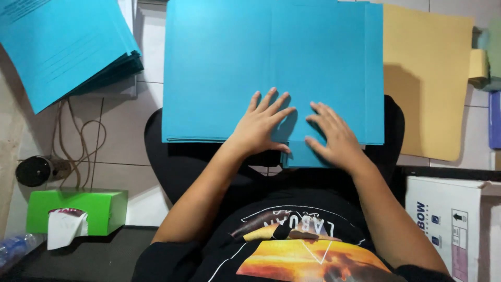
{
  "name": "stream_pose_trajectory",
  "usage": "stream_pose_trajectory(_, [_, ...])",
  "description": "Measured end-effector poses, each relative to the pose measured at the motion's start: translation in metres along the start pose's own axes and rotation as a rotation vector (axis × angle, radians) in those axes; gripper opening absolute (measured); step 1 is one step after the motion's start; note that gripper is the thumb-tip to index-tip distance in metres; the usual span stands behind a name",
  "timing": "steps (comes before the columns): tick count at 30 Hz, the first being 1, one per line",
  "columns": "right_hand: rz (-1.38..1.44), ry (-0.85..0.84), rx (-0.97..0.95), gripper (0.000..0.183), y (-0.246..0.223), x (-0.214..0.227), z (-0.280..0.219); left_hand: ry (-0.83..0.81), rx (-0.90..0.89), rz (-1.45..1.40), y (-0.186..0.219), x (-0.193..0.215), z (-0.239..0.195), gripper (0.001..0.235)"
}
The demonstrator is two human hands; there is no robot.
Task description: The person sits cross-legged and repeatedly folds light blue sheets of paper in half by hand. They smooth the creases with their palms and stack the folded sheets on top of the existing pile.
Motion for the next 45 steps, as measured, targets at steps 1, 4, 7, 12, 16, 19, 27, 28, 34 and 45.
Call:
stream_pose_trajectory(1, [0.002, 0.001, -0.005, 0.051, -0.004, 0.003, -0.012, -0.004, -0.003, -0.001, 0.000, -0.004, 0.001, 0.105])
stream_pose_trajectory(4, [-0.060, -0.078, 0.041, 0.093, -0.012, 0.007, -0.035, -0.019, 0.026, 0.030, -0.003, -0.012, 0.003, 0.111])
stream_pose_trajectory(7, [-0.097, -0.120, 0.040, 0.108, -0.011, 0.007, -0.041, -0.011, 0.043, 0.062, -0.003, -0.014, 0.003, 0.111])
stream_pose_trajectory(12, [0.137, -0.167, 0.012, 0.082, -0.010, 0.028, -0.033, -0.026, 0.080, 0.076, -0.001, -0.014, 0.005, 0.111])
stream_pose_trajectory(16, [0.325, 0.069, -0.103, 0.025, 0.017, 0.032, -0.019, -0.043, 0.077, 0.071, -0.002, -0.014, 0.005, 0.116])
stream_pose_trajectory(19, [0.023, 0.284, -0.116, 0.029, 0.037, 0.014, 0.001, -0.056, 0.072, 0.071, -0.003, -0.011, 0.005, 0.120])
stream_pose_trajectory(27, [-0.364, 0.151, 0.048, 0.058, -0.022, -0.032, 0.035, -0.012, 0.052, -0.013, -0.011, -0.020, 0.004, 0.092])
stream_pose_trajectory(28, [-0.364, 0.149, 0.051, 0.058, -0.020, -0.025, 0.031, -0.012, 0.055, -0.014, -0.013, -0.021, 0.004, 0.092])
stream_pose_trajectory(34, [-0.002, 0.189, -0.090, 0.041, 0.004, 0.003, 0.005, 0.086, 0.067, -0.055, -0.014, -0.025, 0.004, 0.081])
stream_pose_trajectory(45, [0.038, 0.370, 0.100, 0.032, -0.004, 0.018, -0.032, 0.095, 0.098, -0.016, -0.005, -0.020, 0.005, 0.073])
Point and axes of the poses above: each hand's wrist, its own z-axis towards the middle knuckle, its own x-axis out of the back of the hand, y = z × x, the point moved 1 cm from there along z, towards the middle knuckle, and after that the axes turned 2 degrees about -x, right-handed, at the moved point
